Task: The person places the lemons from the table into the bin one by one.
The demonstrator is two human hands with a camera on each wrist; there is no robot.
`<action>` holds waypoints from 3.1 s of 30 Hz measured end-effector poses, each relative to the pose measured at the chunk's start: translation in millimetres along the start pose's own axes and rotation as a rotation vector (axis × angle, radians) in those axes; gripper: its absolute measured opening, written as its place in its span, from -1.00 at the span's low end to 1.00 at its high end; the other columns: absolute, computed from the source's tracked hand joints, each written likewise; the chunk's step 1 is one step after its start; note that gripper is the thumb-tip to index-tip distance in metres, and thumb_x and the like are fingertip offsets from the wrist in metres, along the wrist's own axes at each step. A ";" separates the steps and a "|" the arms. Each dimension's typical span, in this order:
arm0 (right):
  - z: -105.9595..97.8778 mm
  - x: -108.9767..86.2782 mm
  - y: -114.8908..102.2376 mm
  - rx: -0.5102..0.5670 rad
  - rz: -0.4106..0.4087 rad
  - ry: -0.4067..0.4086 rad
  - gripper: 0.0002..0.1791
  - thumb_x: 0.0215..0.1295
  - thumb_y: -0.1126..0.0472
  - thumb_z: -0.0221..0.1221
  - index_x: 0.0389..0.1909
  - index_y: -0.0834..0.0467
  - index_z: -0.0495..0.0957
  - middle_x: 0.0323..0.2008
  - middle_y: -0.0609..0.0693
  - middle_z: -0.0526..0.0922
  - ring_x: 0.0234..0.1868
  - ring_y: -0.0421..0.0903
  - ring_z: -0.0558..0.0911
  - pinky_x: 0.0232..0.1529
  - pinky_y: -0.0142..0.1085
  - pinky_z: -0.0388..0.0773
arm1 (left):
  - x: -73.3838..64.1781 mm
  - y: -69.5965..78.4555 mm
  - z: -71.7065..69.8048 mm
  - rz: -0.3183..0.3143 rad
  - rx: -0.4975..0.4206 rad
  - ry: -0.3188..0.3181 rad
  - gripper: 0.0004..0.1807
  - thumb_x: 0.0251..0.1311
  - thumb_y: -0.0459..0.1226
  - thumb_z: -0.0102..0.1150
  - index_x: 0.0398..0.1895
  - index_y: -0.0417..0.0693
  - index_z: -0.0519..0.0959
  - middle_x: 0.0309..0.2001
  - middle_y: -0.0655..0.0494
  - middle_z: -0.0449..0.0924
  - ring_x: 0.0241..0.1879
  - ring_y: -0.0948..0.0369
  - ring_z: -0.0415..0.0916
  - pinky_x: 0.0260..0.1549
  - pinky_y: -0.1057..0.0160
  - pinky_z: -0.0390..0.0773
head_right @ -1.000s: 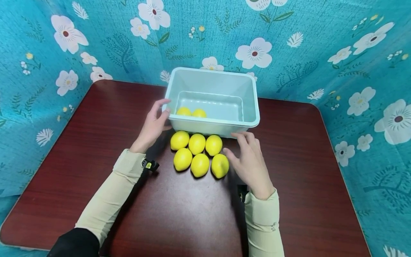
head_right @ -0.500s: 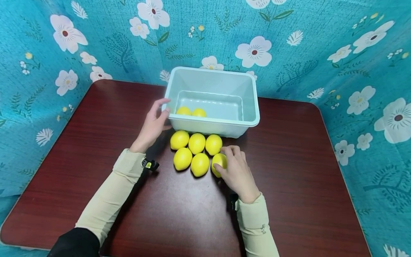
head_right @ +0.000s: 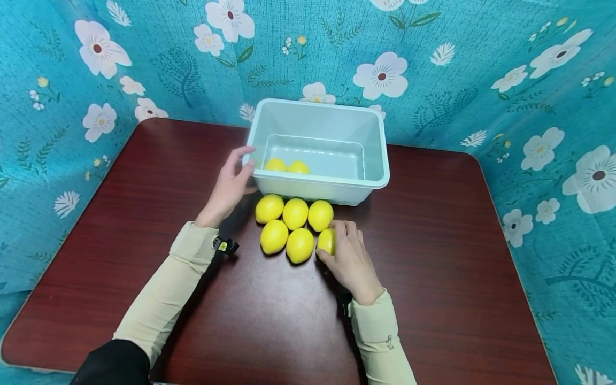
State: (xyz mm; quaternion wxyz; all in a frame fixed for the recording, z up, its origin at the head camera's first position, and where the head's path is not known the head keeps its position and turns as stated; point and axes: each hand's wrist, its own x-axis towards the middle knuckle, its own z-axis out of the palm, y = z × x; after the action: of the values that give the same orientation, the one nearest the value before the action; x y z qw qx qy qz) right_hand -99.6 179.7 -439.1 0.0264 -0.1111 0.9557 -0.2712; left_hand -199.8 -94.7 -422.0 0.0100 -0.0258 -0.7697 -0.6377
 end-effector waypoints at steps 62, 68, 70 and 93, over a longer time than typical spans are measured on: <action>8.4 -0.5 8.9 -0.014 -0.029 -0.036 -0.36 -0.01 0.31 0.37 0.18 0.18 0.44 0.12 0.24 0.32 -0.02 0.20 0.43 -0.09 0.00 0.49 | 2.2 -3.1 2.7 0.000 -0.001 0.006 -0.59 0.43 -0.06 -0.09 0.32 0.33 0.28 0.24 -0.06 0.33 0.00 0.07 0.40 -0.05 -0.14 0.60; 9.7 -1.5 4.7 -0.006 -0.011 -0.038 -0.36 0.00 0.33 0.37 0.18 0.18 0.43 0.14 0.24 0.31 -0.01 0.19 0.44 -0.08 0.01 0.50 | 3.0 -3.0 -0.1 -0.004 0.002 0.001 -0.59 0.43 -0.04 -0.09 0.31 0.36 0.28 -0.09 -0.04 0.34 -0.07 0.02 0.39 -0.05 -0.11 0.61; 10.3 -2.3 2.6 -0.001 -0.003 -0.039 -0.35 0.00 0.33 0.37 0.18 0.18 0.43 0.14 0.25 0.31 -0.01 0.19 0.44 -0.08 0.01 0.50 | 3.2 -3.5 -1.4 -0.005 0.005 -0.003 -0.59 0.43 -0.04 -0.09 0.31 0.36 0.28 -0.16 -0.01 0.32 -0.09 0.01 0.39 -0.05 -0.10 0.61; 11.1 -5.1 -0.8 0.008 0.014 -0.039 -0.35 0.01 0.29 0.35 0.20 0.13 0.41 0.16 0.23 0.33 -0.04 0.18 0.47 -0.11 -0.01 0.50 | 3.3 -2.7 -4.9 0.000 0.011 -0.009 -0.56 0.44 -0.06 -0.09 0.35 0.23 0.26 0.05 -0.10 0.37 -0.08 0.02 0.40 -0.07 -0.13 0.61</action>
State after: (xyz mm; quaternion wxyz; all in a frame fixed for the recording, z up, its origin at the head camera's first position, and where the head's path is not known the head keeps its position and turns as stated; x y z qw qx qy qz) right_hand -93.2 174.4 -448.2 0.0474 -0.1096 0.9547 -0.2725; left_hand -203.3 -99.9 -423.6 0.0066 -0.0286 -0.7734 -0.6332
